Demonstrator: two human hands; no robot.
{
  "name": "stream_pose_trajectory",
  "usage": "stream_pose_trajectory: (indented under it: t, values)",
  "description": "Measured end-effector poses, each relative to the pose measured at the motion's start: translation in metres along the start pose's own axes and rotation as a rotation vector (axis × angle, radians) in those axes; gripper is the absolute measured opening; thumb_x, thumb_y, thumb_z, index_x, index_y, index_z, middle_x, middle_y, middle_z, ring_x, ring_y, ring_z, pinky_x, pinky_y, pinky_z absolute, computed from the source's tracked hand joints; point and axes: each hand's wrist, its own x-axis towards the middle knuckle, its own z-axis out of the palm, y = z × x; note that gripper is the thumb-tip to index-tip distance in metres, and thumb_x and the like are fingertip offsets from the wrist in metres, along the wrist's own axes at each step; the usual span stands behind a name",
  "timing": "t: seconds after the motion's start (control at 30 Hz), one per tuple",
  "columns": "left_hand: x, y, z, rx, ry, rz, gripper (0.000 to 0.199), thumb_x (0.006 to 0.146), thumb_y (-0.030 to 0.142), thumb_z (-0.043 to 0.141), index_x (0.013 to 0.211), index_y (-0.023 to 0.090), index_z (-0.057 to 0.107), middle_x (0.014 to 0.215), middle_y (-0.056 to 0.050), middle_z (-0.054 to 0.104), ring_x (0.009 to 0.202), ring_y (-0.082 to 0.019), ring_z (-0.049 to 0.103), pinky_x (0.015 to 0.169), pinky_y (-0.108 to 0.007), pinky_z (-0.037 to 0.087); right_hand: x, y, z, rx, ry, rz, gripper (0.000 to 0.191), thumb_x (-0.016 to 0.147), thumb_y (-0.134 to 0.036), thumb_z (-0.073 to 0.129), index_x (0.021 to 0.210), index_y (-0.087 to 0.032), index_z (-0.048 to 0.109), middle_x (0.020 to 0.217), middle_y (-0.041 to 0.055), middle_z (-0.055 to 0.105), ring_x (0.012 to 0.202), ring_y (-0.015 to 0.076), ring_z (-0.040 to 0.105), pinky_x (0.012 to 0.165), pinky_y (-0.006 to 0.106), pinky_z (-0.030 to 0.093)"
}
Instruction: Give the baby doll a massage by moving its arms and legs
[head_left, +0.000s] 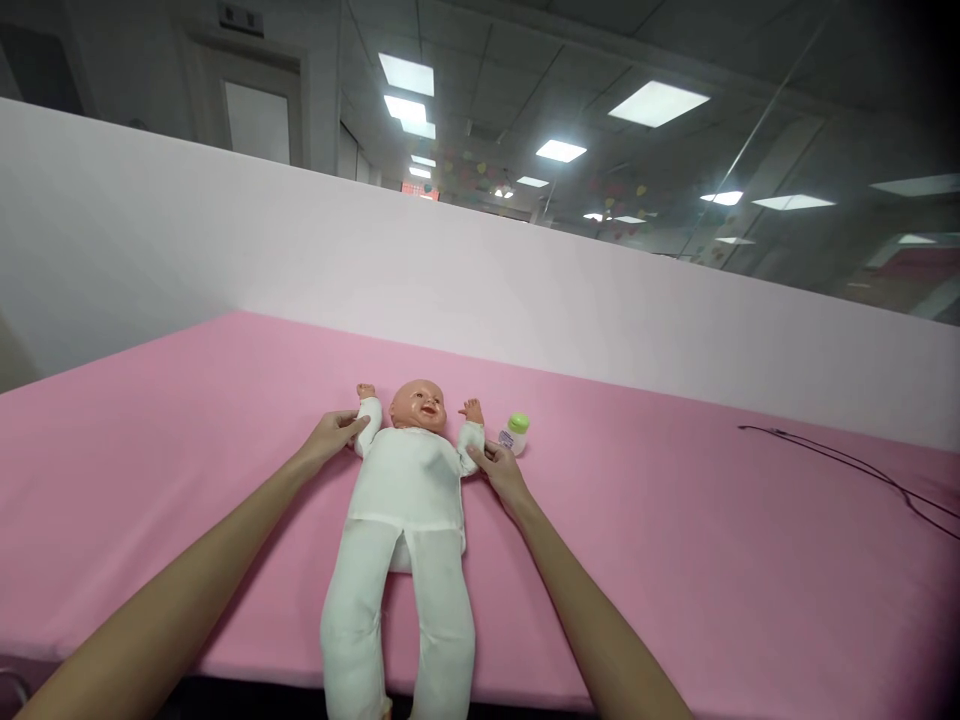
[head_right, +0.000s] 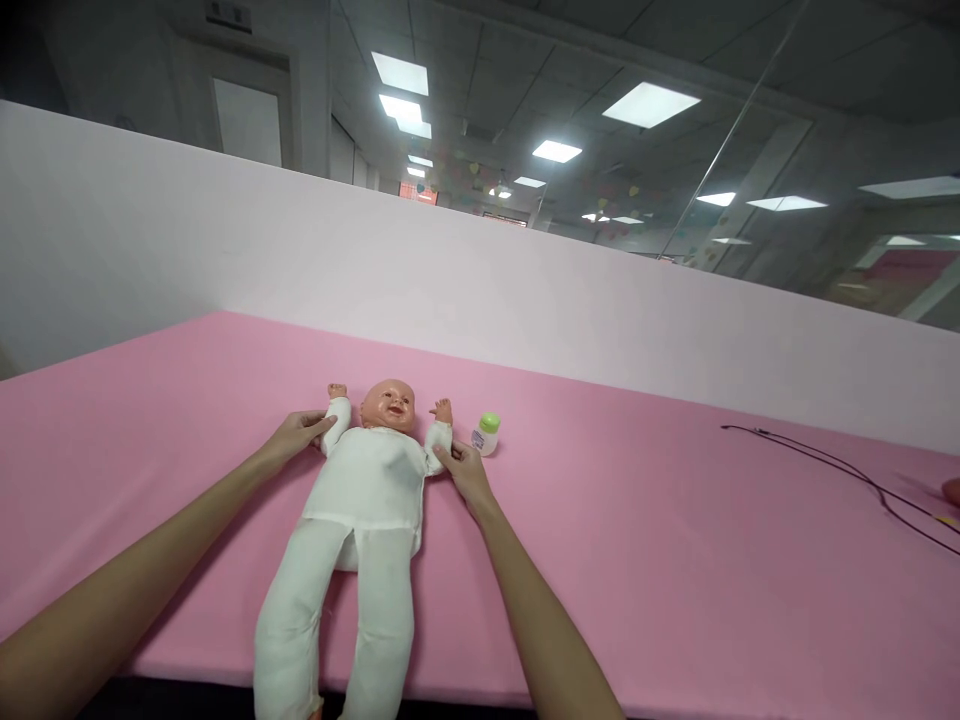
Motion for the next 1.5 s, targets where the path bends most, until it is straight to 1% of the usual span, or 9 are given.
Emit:
stream_pose_trajectory:
  t: [0.1, 0.3, 0.5, 0.6, 0.73, 0.93, 1.13, 1.33, 1.5]
  values:
    - [-0.004, 0.006, -0.012, -0.175, -0.107, 0.005, 0.052, 0.065, 0.039, 0.091, 0.109, 0.017, 0.076, 0.099, -0.009, 0.075, 0.085, -0.023, 0.068, 0.078, -0.035, 0.054, -0.005, -0.004, -0.009, 0.138, -0.093, 0.026, 0.038, 0.064, -0.039, 0.091, 0.096, -0.021, 0.079, 0.103, 0.0070, 0.077, 0.095, 0.0261, 0.068, 0.086, 0.038, 0.054]
    - [-0.013, 0.008, -0.020, -0.148, -0.420, 0.029, 0.016, 0.058, 0.017, 0.089, 0.058, 0.017, 0.074, 0.113, -0.013, 0.072, 0.110, -0.031, 0.066, 0.086, -0.037, 0.054, -0.013, -0.001, -0.016, 0.036, -0.279, -0.054, 0.010, 0.063, -0.029, 0.086, 0.066, -0.023, 0.079, 0.101, 0.0070, 0.077, 0.101, 0.0261, 0.070, 0.097, 0.042, 0.053]
    - [-0.009, 0.006, -0.009, -0.055, -0.175, 0.066, 0.034, 0.069, 0.040, 0.088, 0.092, 0.017, 0.079, 0.099, -0.009, 0.075, 0.086, -0.022, 0.066, 0.078, -0.032, 0.051, -0.007, 0.002, -0.009, 0.104, -0.037, -0.019, 0.035, 0.064, -0.043, 0.090, 0.089, -0.021, 0.080, 0.089, 0.0057, 0.077, 0.081, 0.0219, 0.067, 0.079, 0.036, 0.054]
    - [-0.006, 0.002, 0.004, 0.069, -0.018, 0.085, 0.041, 0.079, 0.056, 0.076, 0.079, 0.016, 0.069, 0.069, -0.001, 0.064, 0.061, -0.015, 0.053, 0.060, -0.027, 0.040, -0.004, 0.004, 0.000, 0.055, 0.063, 0.021, 0.040, 0.069, -0.055, 0.086, 0.073, -0.018, 0.073, 0.057, -0.0022, 0.059, 0.053, 0.0128, 0.048, 0.057, 0.029, 0.041]
    - [-0.005, -0.003, 0.015, 0.223, 0.162, 0.054, 0.051, 0.083, 0.063, 0.067, 0.064, 0.017, 0.058, 0.059, 0.002, 0.053, 0.054, -0.012, 0.043, 0.053, -0.026, 0.029, -0.002, 0.005, 0.008, -0.062, 0.103, 0.006, 0.047, 0.074, -0.059, 0.080, 0.059, -0.017, 0.065, 0.054, -0.0029, 0.053, 0.055, 0.0121, 0.044, 0.057, 0.028, 0.036]
    - [-0.005, 0.004, -0.004, -0.136, -0.028, 0.020, 0.043, 0.065, 0.043, 0.090, 0.094, 0.016, 0.076, 0.090, -0.008, 0.073, 0.077, -0.020, 0.065, 0.072, -0.031, 0.051, -0.007, -0.001, -0.003, 0.143, -0.039, 0.047, 0.035, 0.064, -0.047, 0.091, 0.082, -0.019, 0.079, 0.080, 0.0046, 0.074, 0.078, 0.0212, 0.066, 0.079, 0.036, 0.052]
    - [-0.009, 0.003, -0.017, -0.173, -0.265, 0.003, 0.022, 0.052, 0.024, 0.093, 0.064, 0.016, 0.077, 0.117, -0.015, 0.072, 0.106, -0.032, 0.067, 0.085, -0.038, 0.056, -0.015, -0.002, -0.010, 0.097, -0.277, -0.022, 0.015, 0.065, -0.034, 0.087, 0.075, -0.023, 0.082, 0.113, 0.0084, 0.076, 0.106, 0.0279, 0.068, 0.097, 0.042, 0.052]
    - [-0.005, 0.003, -0.012, -0.137, -0.041, 0.088, 0.040, 0.064, 0.043, 0.092, 0.090, 0.016, 0.077, 0.091, -0.009, 0.075, 0.078, -0.021, 0.067, 0.072, -0.031, 0.052, -0.010, 0.001, -0.004, 0.057, -0.050, -0.021, 0.030, 0.064, -0.037, 0.085, 0.090, -0.022, 0.082, 0.105, 0.0077, 0.079, 0.100, 0.0280, 0.069, 0.090, 0.041, 0.054]
    - [-0.005, -0.003, 0.002, 0.050, 0.106, 0.069, 0.055, 0.076, 0.069, 0.074, 0.082, 0.014, 0.070, 0.070, -0.003, 0.066, 0.060, -0.016, 0.056, 0.057, -0.027, 0.040, -0.005, 0.004, 0.001, -0.113, 0.035, -0.066, 0.037, 0.073, -0.053, 0.080, 0.076, -0.016, 0.076, 0.077, 0.0051, 0.074, 0.072, 0.0217, 0.062, 0.071, 0.034, 0.048]
